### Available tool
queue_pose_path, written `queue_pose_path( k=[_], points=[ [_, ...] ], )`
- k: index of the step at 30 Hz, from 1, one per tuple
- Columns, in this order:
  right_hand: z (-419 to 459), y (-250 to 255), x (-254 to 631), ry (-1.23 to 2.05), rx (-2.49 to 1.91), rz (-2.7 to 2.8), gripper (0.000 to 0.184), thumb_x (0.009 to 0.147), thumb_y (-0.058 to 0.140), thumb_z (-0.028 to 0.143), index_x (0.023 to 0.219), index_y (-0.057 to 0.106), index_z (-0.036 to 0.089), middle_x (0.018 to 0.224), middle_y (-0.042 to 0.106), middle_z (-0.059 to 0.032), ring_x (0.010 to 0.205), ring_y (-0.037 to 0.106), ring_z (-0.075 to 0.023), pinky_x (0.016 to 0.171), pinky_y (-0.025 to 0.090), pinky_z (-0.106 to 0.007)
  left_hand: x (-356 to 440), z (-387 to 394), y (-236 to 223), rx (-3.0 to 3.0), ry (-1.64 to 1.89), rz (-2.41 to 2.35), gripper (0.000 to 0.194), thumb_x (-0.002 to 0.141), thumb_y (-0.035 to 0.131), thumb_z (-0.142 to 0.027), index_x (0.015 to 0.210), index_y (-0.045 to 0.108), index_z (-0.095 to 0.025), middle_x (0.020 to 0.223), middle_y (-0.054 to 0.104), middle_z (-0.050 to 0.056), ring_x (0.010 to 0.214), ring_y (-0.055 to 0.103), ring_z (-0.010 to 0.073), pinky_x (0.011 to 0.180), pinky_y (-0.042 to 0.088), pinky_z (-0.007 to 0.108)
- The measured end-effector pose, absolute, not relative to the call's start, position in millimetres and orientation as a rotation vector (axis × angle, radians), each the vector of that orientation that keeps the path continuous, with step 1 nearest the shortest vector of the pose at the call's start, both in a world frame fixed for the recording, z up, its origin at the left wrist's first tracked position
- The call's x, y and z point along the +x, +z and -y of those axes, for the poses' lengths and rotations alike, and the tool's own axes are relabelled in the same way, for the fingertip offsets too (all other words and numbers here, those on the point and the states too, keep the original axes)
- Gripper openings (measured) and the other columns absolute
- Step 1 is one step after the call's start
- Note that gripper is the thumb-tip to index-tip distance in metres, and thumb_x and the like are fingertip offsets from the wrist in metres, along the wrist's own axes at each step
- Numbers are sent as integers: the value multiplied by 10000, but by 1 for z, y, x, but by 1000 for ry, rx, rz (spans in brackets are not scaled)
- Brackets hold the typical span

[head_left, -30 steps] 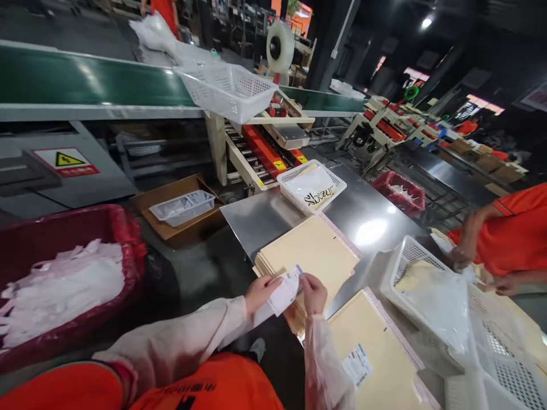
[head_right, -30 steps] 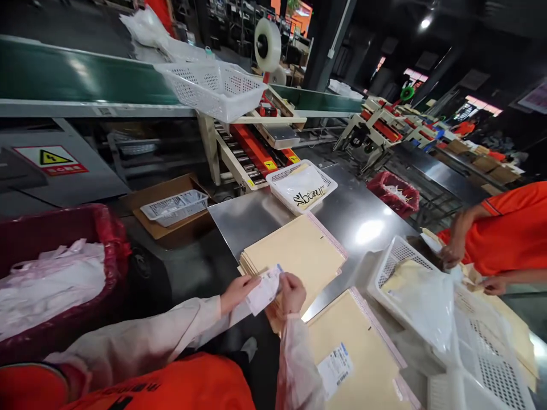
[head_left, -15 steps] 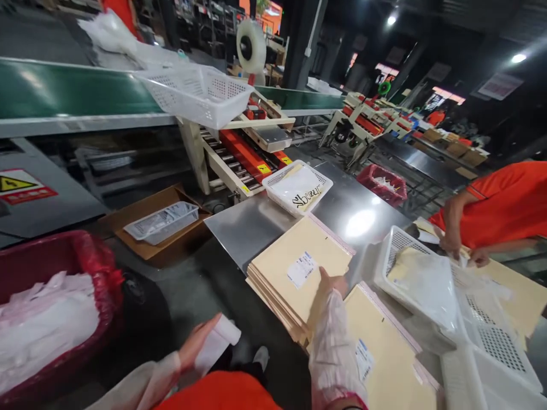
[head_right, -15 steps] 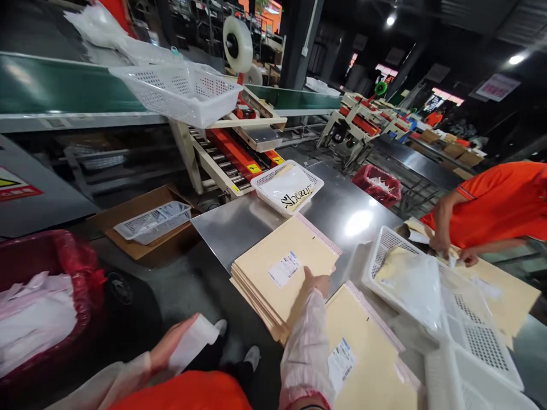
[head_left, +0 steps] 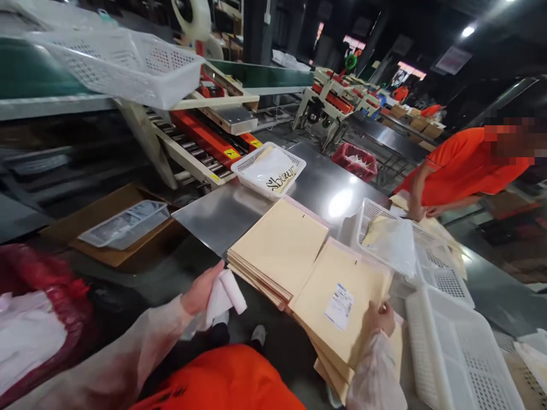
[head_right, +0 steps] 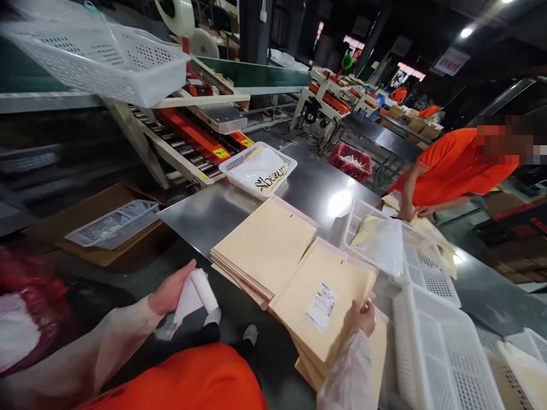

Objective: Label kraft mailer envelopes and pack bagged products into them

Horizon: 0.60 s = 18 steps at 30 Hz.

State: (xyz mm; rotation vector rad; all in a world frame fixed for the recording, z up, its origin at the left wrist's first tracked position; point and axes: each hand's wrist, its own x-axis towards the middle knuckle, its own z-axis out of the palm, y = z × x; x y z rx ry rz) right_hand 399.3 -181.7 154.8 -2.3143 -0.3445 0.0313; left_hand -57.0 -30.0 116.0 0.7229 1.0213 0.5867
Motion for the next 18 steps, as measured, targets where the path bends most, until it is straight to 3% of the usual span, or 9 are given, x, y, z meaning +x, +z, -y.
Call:
queue_pose_path(
  k=[3,5,6,7,9,10,13,15,18],
  points=[
    [177,164,385,124,-2338,403,589,655,657,506,1071,632,91,1207,524,-389,1260,409,-525,953,268,-704,-26,4,136,699,570,-795,733,724,305,-895,415,370,-233,374,266,6,386,357,134,435,337,314],
    [146,168,348,278,-2235,621,615,651,666,537,1083,650,99,1266,551,-309,1287,431,-442,1061,283,-606,1,-12,145,667,471,-758,777,656,71,-961,369,225,-255,337,90,-7,330,222,120,393,228,322],
    [127,171,322,406,-2137,769,574,667,655,565,1047,680,135,1198,634,-216,1217,526,-366,1072,347,-513,14,-19,149,645,425,-768,774,621,-24,-962,368,177,-258,339,25,-11,327,168,117,393,185,326],
    [108,174,293,586,-1982,957,538,694,628,602,1012,706,176,1126,688,-136,1141,589,-305,1050,403,-449,24,-23,152,626,401,-782,768,600,-86,-953,375,147,-257,349,-17,-14,337,128,115,401,156,328],
    [79,180,233,1133,-1395,1359,568,782,596,604,1161,671,187,1215,660,-104,1177,570,-264,1070,384,-430,35,-26,160,625,438,-786,765,627,-91,-934,405,151,-244,375,-22,-21,379,103,113,427,146,327],
    [68,182,206,1364,-1171,1453,564,776,636,589,1184,661,200,1212,661,-85,1152,582,-246,1050,403,-410,35,-25,165,635,496,-778,762,662,-53,-927,424,169,-237,390,-3,-23,403,105,114,439,150,324],
    [53,180,150,1696,-925,1419,452,675,762,564,906,721,179,862,704,-20,809,624,-168,811,490,-309,15,-21,181,643,722,-767,745,725,50,-911,471,165,-220,429,22,-28,447,82,113,449,135,312],
    [48,176,133,1777,-967,1366,427,645,778,572,718,685,162,659,633,19,623,542,-116,658,451,-259,-7,-23,192,643,829,-748,741,734,56,-904,488,123,-209,443,15,-30,449,54,106,441,114,306],
    [38,172,121,1817,-1024,1347,441,623,788,577,667,655,159,573,581,41,546,471,-87,575,385,-229,-47,-36,203,699,881,-706,724,754,30,-879,486,118,-212,447,32,-34,430,54,97,422,115,299]
  ],
)
